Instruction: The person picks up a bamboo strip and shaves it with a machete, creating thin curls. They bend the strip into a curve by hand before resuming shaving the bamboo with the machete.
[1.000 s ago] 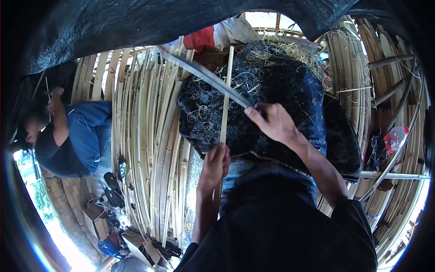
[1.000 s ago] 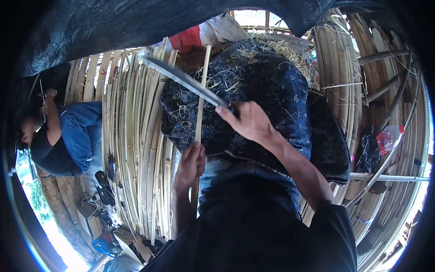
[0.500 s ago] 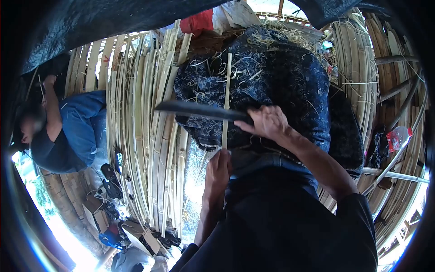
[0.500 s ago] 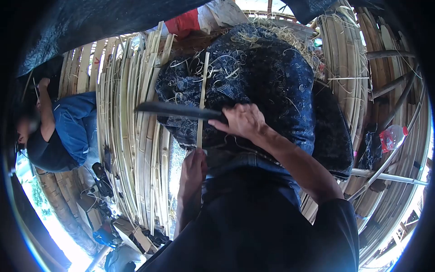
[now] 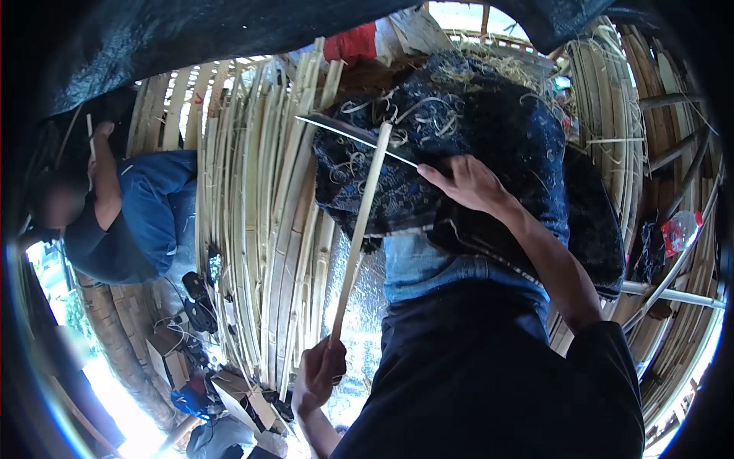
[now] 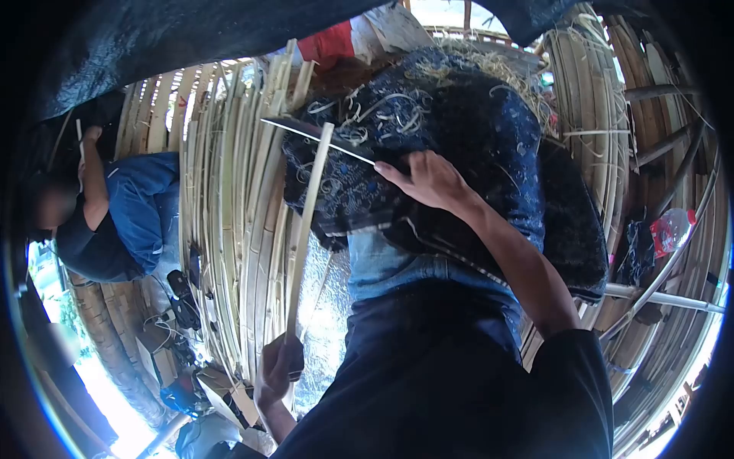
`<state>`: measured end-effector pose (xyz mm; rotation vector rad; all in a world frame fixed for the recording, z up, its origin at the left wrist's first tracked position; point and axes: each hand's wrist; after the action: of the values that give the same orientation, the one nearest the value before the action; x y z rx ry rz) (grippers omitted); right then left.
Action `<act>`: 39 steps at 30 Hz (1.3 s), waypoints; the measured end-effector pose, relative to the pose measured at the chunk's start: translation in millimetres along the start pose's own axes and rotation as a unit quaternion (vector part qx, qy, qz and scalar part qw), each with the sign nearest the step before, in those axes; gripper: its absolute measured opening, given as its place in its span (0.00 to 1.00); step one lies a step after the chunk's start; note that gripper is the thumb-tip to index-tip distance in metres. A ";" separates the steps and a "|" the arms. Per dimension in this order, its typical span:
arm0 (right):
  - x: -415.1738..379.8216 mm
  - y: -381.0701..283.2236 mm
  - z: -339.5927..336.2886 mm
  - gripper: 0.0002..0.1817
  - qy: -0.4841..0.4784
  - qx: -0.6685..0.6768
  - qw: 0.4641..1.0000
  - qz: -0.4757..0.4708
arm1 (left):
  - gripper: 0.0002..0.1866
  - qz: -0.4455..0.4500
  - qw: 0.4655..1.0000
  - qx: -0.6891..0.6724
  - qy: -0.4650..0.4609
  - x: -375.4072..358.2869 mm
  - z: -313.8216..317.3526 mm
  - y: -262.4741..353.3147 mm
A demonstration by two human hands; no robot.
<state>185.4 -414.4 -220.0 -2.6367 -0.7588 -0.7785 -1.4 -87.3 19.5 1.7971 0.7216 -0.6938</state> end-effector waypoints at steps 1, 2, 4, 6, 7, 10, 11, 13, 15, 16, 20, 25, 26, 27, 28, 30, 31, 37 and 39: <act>-2.9 5.2 -2.0 0.15 -0.067 0.080 0.994 0.018 | 0.24 -0.004 1.000 -0.008 -0.010 2.9 -5.8 5.0; -0.6 8.8 -1.6 0.22 -0.132 0.156 0.978 0.032 | 0.24 0.006 1.000 -0.019 0.002 5.9 -4.1 12.3; 57.7 -1.8 -63.9 0.13 -0.271 0.367 0.845 0.279 | 0.24 0.039 0.998 -0.035 0.023 13.6 5.1 30.8; 47.5 -4.3 -69.6 0.11 -0.157 0.348 0.899 0.214 | 0.24 0.068 0.996 -0.041 0.028 22.9 13.6 49.6; 25.2 1.8 -56.9 0.16 0.002 0.233 0.973 0.000 | 0.24 0.086 0.995 -0.042 0.025 28.3 18.8 59.3; 48.5 4.9 -100.1 0.17 -0.044 0.106 0.993 0.039 | 0.24 0.170 0.984 -0.030 0.054 43.7 39.9 93.0; 56.2 1.9 -116.7 0.23 -0.199 0.153 0.949 0.193 | 0.22 0.188 0.981 -0.020 0.049 49.3 46.1 106.2; 46.4 -0.1 -124.5 0.35 -0.251 0.124 0.942 0.184 | 0.19 0.255 0.962 -0.003 0.099 59.7 68.8 126.7; 30.2 1.7 -130.9 0.34 -0.294 0.151 0.933 0.145 | 0.16 0.332 0.935 0.073 0.097 68.9 82.5 142.9; 27.2 1.8 -137.0 0.34 -0.308 0.147 0.925 0.167 | 0.15 0.368 0.914 0.115 0.127 66.0 91.6 154.1; 60.2 33.4 -193.2 0.20 -0.066 0.216 0.942 0.247 | 0.14 0.400 0.891 0.169 0.135 65.8 115.2 174.2; 112.4 75.5 -278.1 0.26 0.163 0.505 0.771 0.352 | 0.18 0.442 0.875 0.188 0.068 56.4 123.6 170.1; 123.5 79.0 -284.9 0.28 0.170 0.526 0.757 0.348 | 0.15 0.410 0.893 0.180 0.046 45.5 126.9 171.5; 131.7 80.7 -283.3 0.28 0.175 0.526 0.757 0.348 | 0.15 0.475 0.862 0.174 0.029 45.5 128.9 170.7; 140.0 82.4 -279.6 0.27 0.181 0.573 0.725 0.336 | 0.15 0.452 0.871 0.190 0.035 37.5 133.0 169.8; 149.3 85.8 -273.8 0.26 0.159 0.672 0.651 0.314 | 0.14 0.445 0.876 0.186 0.017 33.7 137.2 166.1; 150.3 87.1 -269.6 0.20 0.139 0.698 0.631 0.308 | 0.14 0.504 0.847 0.164 0.040 38.5 141.6 158.8; 153.4 82.4 -255.6 0.12 0.172 0.703 0.624 0.294 | 0.14 0.533 0.828 0.159 0.079 28.5 142.4 151.2; 151.6 81.9 -256.9 0.13 0.174 0.712 0.615 0.291 | 0.14 0.477 0.861 0.177 0.022 24.2 137.6 157.3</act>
<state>232.3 -524.7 65.2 -1.0264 -0.1319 -0.2020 115.2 -258.9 54.4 2.1945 -0.3432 -0.0972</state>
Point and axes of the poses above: each hand's wrist, its own x-axis towards the middle knuckle, its own z-axis out of the palm, y = z × x, and after that the axes turned 10 degrees about y, right-handed
